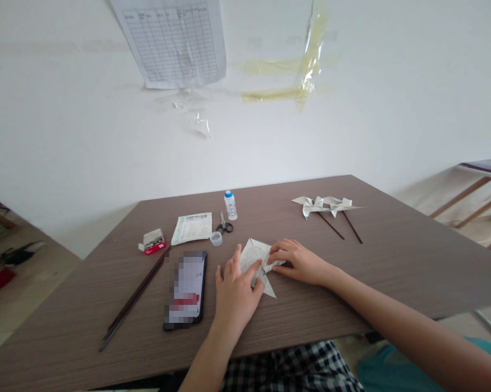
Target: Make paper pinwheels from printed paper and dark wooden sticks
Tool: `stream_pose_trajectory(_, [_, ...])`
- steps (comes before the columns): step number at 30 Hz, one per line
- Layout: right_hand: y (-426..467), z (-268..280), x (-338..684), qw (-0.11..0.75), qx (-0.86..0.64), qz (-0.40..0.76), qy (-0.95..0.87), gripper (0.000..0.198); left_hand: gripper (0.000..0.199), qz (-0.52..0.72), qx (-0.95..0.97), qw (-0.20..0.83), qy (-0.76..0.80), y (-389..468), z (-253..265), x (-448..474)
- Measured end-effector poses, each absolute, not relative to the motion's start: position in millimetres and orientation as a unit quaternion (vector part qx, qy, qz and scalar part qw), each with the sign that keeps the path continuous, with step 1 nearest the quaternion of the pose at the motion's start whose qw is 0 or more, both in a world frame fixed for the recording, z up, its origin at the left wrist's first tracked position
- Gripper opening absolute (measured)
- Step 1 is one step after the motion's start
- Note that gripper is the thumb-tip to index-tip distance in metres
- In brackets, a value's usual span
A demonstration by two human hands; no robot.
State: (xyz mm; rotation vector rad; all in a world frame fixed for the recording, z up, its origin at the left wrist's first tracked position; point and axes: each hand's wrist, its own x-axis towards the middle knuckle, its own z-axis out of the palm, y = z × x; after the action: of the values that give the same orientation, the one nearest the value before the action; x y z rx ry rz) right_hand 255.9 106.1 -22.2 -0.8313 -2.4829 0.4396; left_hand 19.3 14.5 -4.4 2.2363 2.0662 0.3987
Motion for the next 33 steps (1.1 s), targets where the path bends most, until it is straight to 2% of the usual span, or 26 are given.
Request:
stream_pose_trajectory(16, [105.9,-21.5,256.1,0.232,-0.307,0.156,-0.910,0.016,0.050,0.113,0.733,0.042,0.669,14.2,3.9,19.3])
stream_pose_trajectory(22, [105.4,-20.4,255.8,0.245,-0.316,0.165,-0.902,0.015,0.060,0.121,0.730,0.033,0.672,15.9,-5.9,17.7])
stream_pose_trajectory(27, [105.8,-21.0,255.9,0.243,-0.309,0.161,-0.905,0.017,0.052,0.118,0.733,0.039,0.668,15.7,-6.0,17.4])
stream_pose_trajectory(33, [105.8,-21.5,256.0,0.238,-0.302,0.158,-0.909,0.018,0.051,0.119,0.736,0.041,0.666,16.3,-7.2,16.3])
